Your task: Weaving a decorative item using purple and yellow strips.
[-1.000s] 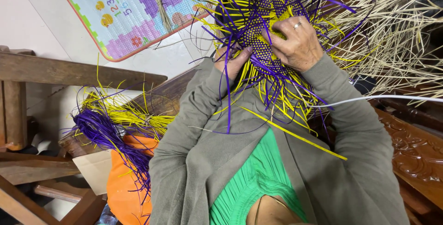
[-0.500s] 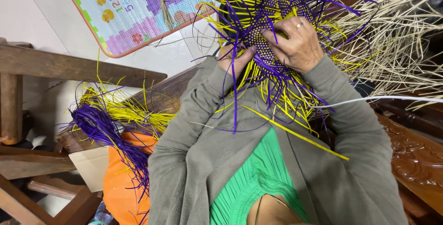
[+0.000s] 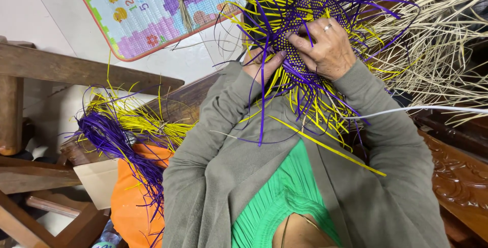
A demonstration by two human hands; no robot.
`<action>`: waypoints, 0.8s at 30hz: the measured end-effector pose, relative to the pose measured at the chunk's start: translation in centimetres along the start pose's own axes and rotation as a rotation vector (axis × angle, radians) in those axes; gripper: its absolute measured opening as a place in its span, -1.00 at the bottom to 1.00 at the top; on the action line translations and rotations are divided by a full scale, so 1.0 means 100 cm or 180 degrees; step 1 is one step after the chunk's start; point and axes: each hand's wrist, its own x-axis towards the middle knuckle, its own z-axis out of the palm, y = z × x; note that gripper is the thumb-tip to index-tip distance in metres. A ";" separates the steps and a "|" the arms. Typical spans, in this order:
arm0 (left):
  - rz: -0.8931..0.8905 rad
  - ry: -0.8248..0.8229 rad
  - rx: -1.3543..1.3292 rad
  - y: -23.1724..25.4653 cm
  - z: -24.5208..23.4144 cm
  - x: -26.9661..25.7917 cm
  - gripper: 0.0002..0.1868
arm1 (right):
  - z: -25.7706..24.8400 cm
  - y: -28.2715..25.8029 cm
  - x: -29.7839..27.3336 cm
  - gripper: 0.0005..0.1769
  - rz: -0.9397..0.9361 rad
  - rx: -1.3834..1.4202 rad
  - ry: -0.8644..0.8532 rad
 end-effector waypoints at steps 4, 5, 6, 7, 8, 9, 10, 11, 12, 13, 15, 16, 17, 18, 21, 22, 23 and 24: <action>0.0165 -0.0011 0.0319 0.006 0.000 -0.003 -0.74 | 0.003 0.001 0.000 -0.49 -0.0133 -0.0160 0.0006; 0.0174 0.0032 0.0669 0.007 -0.001 -0.004 -0.75 | 0.004 0.001 0.000 -0.49 -0.0152 -0.0200 -0.0010; 0.0176 0.0036 0.0666 0.005 0.000 -0.003 -0.75 | 0.003 0.001 0.000 -0.49 -0.0157 -0.0199 -0.0012; 0.0179 0.0014 0.0457 0.003 0.000 -0.003 -0.74 | 0.003 0.001 0.000 -0.50 -0.0148 -0.0224 -0.0041; 0.0182 -0.0008 0.0250 0.002 0.000 -0.002 -0.73 | 0.003 0.000 0.000 -0.51 -0.0138 -0.0249 -0.0069; 0.0184 0.0000 0.0247 -0.005 -0.001 0.000 -0.73 | 0.002 0.000 0.001 -0.51 -0.0145 -0.0246 -0.0070; 0.0128 0.0092 0.0350 -0.011 -0.002 0.002 -0.74 | 0.002 -0.001 0.002 -0.52 -0.0144 -0.0234 -0.0082; 0.0071 0.0184 0.0454 -0.018 -0.004 0.004 -0.75 | 0.001 -0.002 0.002 -0.54 -0.0142 -0.0222 -0.0092; 0.0071 0.0190 0.0453 -0.020 -0.003 0.004 -0.75 | 0.000 -0.003 0.003 -0.54 -0.0148 -0.0218 -0.0093; 0.0048 0.0151 0.0131 -0.022 -0.003 0.005 -0.74 | 0.000 -0.004 0.005 -0.55 -0.0170 -0.0235 -0.0103; 0.0027 0.0115 -0.0192 -0.021 -0.003 0.005 -0.74 | -0.001 -0.005 0.006 -0.56 -0.0196 -0.0252 -0.0115; -0.0003 0.0113 -0.0220 -0.019 -0.003 0.004 -0.74 | 0.000 -0.005 0.006 -0.56 -0.0211 -0.0279 -0.0134; -0.0033 0.0115 -0.0250 -0.018 -0.003 0.004 -0.73 | 0.000 -0.005 0.006 -0.56 -0.0228 -0.0305 -0.0153; -0.0030 0.0119 -0.0254 -0.012 -0.002 0.002 -0.73 | 0.001 -0.004 0.006 -0.56 -0.0235 -0.0305 -0.0155; 0.0013 0.0082 0.0297 -0.001 -0.002 -0.002 -0.71 | 0.003 -0.005 0.006 -0.56 -0.0262 -0.0319 -0.0150; 0.0122 0.0034 0.0236 -0.001 -0.001 -0.002 -0.70 | 0.003 -0.005 0.006 -0.57 -0.0268 -0.0344 -0.0151; 0.0228 -0.0015 0.0176 0.000 -0.001 -0.002 -0.69 | 0.004 -0.005 0.006 -0.58 -0.0272 -0.0369 -0.0150; 0.0227 -0.0009 0.0174 0.002 -0.001 -0.003 -0.69 | 0.004 -0.005 0.006 -0.58 -0.0276 -0.0365 -0.0152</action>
